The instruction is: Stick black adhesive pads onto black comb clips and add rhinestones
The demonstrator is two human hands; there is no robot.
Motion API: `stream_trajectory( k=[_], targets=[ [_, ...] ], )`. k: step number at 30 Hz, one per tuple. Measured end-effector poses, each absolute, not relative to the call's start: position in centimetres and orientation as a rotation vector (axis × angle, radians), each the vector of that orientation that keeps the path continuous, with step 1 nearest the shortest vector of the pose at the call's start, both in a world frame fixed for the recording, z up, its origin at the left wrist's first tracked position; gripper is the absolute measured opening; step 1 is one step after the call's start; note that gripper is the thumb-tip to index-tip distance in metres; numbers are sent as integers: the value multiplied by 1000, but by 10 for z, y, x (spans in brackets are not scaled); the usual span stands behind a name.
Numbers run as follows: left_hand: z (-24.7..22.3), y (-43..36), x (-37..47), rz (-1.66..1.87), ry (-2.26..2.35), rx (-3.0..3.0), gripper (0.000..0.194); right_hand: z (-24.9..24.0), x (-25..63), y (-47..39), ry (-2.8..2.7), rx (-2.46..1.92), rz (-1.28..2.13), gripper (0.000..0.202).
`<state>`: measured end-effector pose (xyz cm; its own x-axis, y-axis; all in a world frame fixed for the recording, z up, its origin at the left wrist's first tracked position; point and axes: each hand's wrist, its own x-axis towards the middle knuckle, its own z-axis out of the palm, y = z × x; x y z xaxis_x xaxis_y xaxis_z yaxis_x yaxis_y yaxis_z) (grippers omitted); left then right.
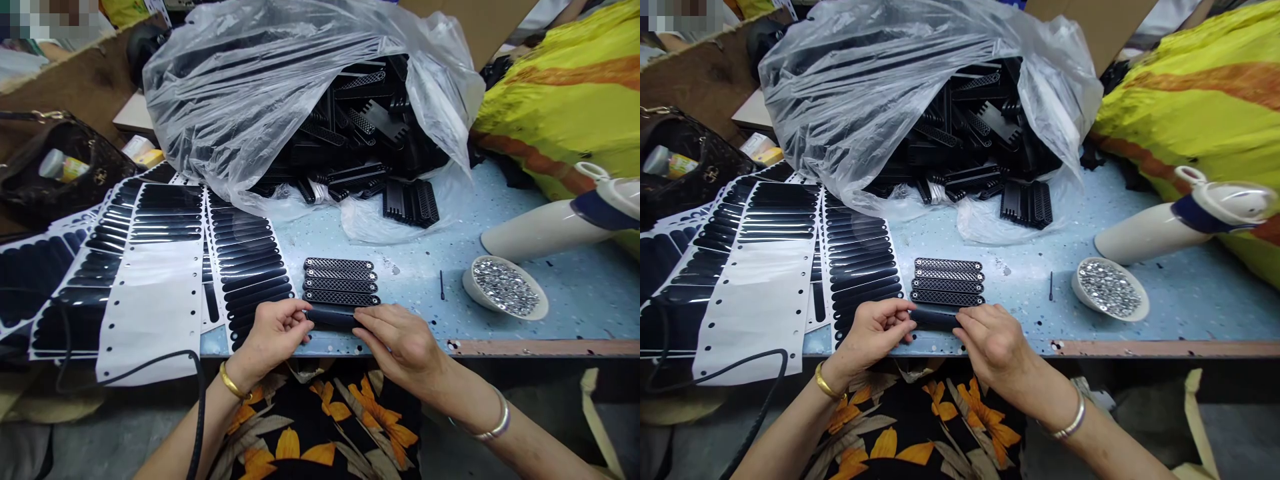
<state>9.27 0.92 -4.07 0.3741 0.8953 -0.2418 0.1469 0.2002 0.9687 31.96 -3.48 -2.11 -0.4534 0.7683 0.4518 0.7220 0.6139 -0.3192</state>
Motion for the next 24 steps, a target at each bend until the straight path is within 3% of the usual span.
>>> stream_trajectory(
  k=[24],
  targets=[
    [-39, 10, 94, 692, 1091, 1257, 20, -17, 320, -37, -2189, -1187, 116, 20]
  ],
)
